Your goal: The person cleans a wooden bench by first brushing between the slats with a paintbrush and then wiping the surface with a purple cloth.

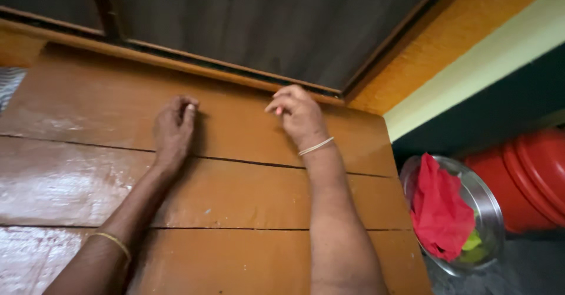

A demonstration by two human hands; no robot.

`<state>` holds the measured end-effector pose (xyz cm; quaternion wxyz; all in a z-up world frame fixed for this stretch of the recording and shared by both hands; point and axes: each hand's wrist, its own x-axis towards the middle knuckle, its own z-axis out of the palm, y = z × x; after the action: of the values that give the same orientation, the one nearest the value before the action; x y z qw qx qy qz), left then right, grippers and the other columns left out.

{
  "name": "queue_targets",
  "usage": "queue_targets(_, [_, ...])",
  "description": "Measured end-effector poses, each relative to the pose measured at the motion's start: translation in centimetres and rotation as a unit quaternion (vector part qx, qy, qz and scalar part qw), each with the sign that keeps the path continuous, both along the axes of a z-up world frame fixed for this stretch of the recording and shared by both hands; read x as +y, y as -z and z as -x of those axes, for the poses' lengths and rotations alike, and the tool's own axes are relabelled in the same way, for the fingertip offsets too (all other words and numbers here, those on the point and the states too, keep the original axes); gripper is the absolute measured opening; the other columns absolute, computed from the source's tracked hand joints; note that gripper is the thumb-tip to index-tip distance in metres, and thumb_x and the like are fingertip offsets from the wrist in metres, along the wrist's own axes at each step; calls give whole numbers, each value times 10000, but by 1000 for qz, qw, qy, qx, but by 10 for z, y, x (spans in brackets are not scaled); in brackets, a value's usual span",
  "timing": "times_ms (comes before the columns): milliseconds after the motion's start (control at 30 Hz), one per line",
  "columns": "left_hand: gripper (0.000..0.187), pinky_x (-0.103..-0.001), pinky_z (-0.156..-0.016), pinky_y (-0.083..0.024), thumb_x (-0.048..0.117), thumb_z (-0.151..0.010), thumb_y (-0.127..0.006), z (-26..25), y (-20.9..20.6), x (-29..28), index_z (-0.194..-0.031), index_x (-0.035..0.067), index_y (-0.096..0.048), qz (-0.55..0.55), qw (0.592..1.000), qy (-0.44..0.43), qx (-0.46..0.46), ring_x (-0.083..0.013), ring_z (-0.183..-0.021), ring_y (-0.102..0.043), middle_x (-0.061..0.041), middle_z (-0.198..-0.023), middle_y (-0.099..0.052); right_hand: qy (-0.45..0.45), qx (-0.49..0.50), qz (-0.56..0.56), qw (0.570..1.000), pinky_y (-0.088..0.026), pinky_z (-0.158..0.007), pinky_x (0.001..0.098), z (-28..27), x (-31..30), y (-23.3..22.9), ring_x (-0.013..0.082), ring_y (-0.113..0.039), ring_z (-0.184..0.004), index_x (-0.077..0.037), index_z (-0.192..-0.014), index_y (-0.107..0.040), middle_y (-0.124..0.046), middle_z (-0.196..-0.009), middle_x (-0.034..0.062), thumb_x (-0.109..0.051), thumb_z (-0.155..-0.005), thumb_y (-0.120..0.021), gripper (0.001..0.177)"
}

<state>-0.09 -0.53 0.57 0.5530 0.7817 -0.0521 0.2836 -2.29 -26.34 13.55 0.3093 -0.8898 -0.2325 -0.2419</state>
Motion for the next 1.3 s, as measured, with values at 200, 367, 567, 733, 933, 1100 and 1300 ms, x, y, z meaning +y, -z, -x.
queue_targets(200, [279,-444,-757,-518,288,-1074,-519,8,-17,0,-1099,72,-694,-28,996,28,78,-358,-874,-699,-190,-931,-718,-189,-89,64,976,-557,-919,352,12,63,17,268,-664,-1099,-84,-866,-712,-676,-1212,82,57,-743,-728,187])
queue_targets(367, [331,-473,-737,-517,352,-1025,-556,17,-36,-2,-1018,46,-682,-34,996,15,83,-375,-837,-680,-192,-879,-705,-119,57,-30,991,-576,-783,294,9,64,35,247,-693,-1071,-85,-951,-729,-654,-1338,103,159,-725,-510,398])
queue_targets(567, [511,-485,-815,-504,383,-765,-799,23,-36,-9,-1108,37,-642,-225,974,-5,-17,-366,-960,-613,-184,-1018,-662,-2,-18,-106,994,-544,-960,323,-53,1,97,230,-670,-1137,-68,-929,-736,-720,-1187,95,153,-735,-638,310])
queue_targets(733, [468,-486,-829,-510,251,-838,-743,16,-11,-16,-1233,41,-602,-311,950,-29,6,-368,-996,-594,-178,-1062,-621,-8,228,-344,911,-572,-812,288,-71,-16,120,115,-658,-1059,-58,-963,-701,-708,-1161,32,163,-820,-477,345])
queue_targets(933, [287,-506,-724,-525,208,-970,-616,-2,20,3,-1220,67,-617,-316,944,-83,44,-371,-947,-620,-177,-1062,-610,-44,237,-339,909,-561,-829,256,-69,-12,122,107,-672,-968,-57,-971,-708,-728,-1063,28,133,-871,-524,283])
queue_targets(1100, [363,-472,-706,-555,81,-886,-583,-33,39,61,-1236,-11,-613,-410,889,-196,52,-368,-956,-644,-179,-1095,-614,-32,245,-346,905,-555,-796,254,-75,-14,122,96,-670,-920,-63,-973,-721,-731,-997,12,119,-873,-526,285])
queue_targets(1300, [226,-488,-851,-516,136,-996,-583,-4,11,126,-1157,1,-665,-366,893,-248,80,-372,-1038,-600,-199,-1117,-623,-49,252,-345,903,-546,-787,250,-72,-15,120,99,-657,-878,-52,-972,-726,-723,-948,15,115,-881,-534,270])
